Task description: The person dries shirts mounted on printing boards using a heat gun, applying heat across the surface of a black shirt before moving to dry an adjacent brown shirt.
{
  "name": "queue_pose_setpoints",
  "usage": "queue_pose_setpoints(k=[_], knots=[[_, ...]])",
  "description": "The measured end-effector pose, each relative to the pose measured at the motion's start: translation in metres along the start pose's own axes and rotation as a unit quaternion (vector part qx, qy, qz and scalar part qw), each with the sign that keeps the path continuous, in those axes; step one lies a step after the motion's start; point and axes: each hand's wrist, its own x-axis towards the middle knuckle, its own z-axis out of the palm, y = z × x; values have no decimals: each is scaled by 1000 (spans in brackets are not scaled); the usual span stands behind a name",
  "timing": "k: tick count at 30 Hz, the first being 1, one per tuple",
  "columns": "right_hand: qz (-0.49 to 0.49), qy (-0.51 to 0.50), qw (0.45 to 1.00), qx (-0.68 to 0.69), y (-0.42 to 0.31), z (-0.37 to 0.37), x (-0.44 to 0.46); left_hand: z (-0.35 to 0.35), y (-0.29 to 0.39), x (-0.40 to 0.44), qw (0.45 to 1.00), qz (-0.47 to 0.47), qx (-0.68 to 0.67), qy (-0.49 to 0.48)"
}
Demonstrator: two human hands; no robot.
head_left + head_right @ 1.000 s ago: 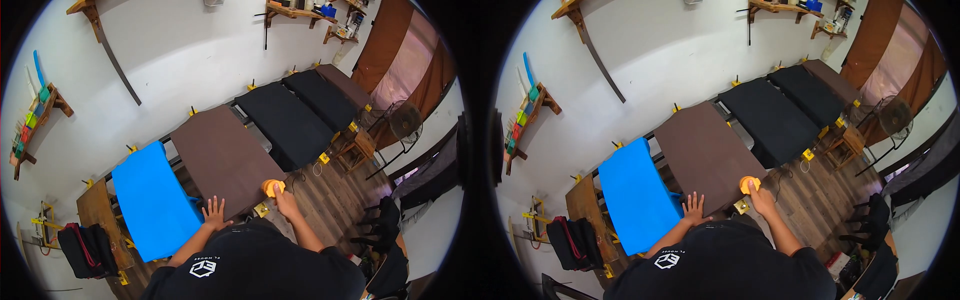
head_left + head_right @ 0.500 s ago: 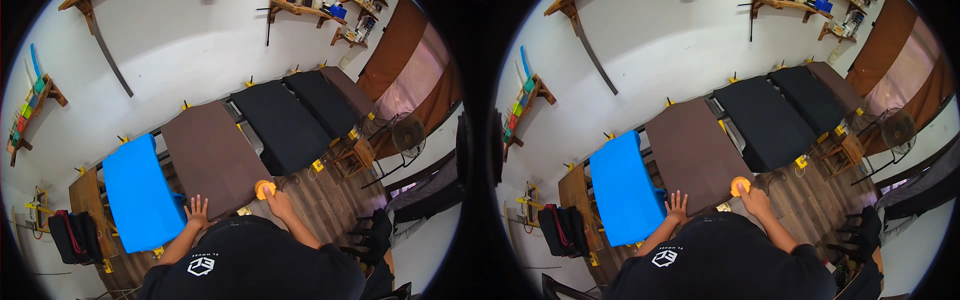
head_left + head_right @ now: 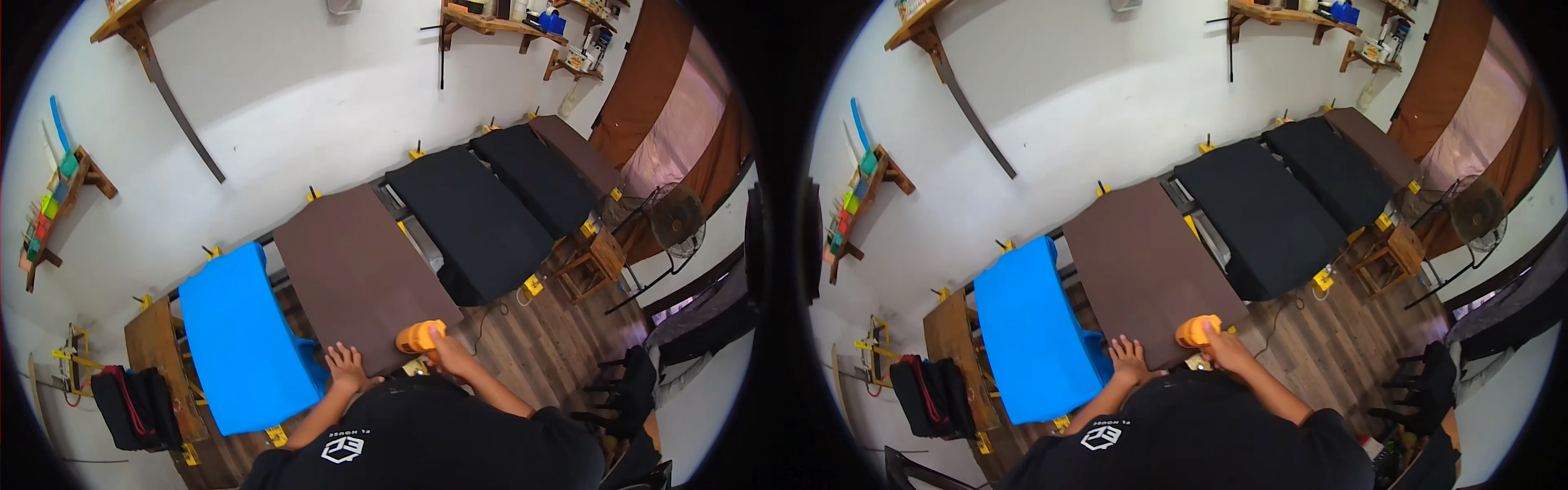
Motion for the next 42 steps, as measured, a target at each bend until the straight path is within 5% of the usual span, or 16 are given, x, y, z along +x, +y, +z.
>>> queue_pose_setpoints(k=[1,4,6,9,10,13,16,21,23,27,29,33,35,38,39,42], knots=[[-15,25,1000,-8,-4,-6,-4,-64,23,3,964,-72,31,-255],[-75,164,973,-141,9,-22,4,-21,6,-9,985,-60,-9,-162],[21,152,988,-9,-4,-42,1,7,-6,-14,994,-40,-83,-63],[-26,147,985,-90,-20,-50,-6,40,-17,-10,998,-14,-64,6],[-5,123,988,-89,-27,-47,-10,66,-21,-7,974,29,89,204],[7,74,997,-31,-34,-30,-7,86,-25,4,954,9,148,260],[-27,29,996,-82,-35,-19,-3,68,-20,-4,968,21,-13,251],[-54,15,994,-91,-39,-7,5,58,-17,-7,963,19,5,268],[-12,12,1000,21,-33,-16,14,62,-18,-8,964,13,7,265],[-76,112,982,-132,-26,-37,15,65,-19,-5,967,-8,8,254],[-28,107,992,-65,-16,-43,29,50,-17,-6,967,-14,5,254],[-97,194,947,-238,-26,-32,26,-3,-12,-16,974,20,-134,183],[-7,62,998,-31,-37,-30,19,-14,-10,-17,970,34,-162,176],[-136,80,970,-183,-38,-9,26,-20,-10,-20,961,30,-205,181],[-47,15,995,-89,-43,-9,26,-22,-10,-20,960,24,-215,176],[-120,37,985,-121,-36,-3,36,-23,-9,-16,956,18,-234,177]])
